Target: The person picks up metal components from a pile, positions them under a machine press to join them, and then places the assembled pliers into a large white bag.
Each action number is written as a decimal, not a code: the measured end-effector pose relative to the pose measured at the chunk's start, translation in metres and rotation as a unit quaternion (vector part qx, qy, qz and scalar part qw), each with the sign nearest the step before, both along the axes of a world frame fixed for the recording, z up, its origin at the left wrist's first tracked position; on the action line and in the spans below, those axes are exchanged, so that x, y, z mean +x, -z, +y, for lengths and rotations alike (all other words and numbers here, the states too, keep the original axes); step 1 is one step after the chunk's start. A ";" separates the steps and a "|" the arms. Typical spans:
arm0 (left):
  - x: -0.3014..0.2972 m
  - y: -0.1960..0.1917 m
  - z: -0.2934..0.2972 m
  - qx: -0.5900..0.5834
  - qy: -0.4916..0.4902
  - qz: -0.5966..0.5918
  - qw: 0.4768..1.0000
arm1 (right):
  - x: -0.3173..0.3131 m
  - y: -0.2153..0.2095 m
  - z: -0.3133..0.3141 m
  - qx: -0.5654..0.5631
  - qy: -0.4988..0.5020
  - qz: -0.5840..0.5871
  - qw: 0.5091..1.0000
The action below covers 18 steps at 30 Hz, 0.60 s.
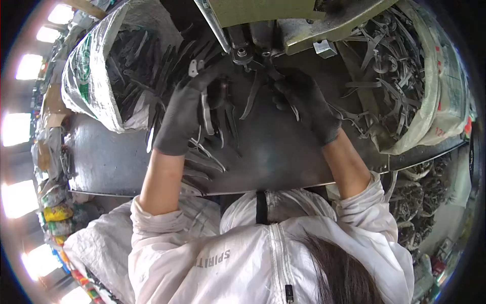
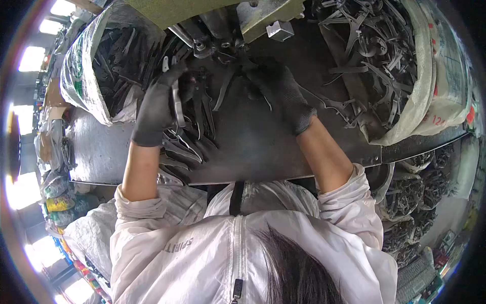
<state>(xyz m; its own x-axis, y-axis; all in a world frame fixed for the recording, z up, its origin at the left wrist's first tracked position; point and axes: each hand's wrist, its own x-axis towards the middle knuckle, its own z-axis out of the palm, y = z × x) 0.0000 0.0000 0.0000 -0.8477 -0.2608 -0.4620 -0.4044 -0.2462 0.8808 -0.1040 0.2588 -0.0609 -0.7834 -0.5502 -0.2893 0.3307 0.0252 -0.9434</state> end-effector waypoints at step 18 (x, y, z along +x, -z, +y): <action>0.019 0.012 0.017 -0.022 0.143 0.083 0.986 | 0.015 0.009 0.012 0.141 0.005 0.159 0.977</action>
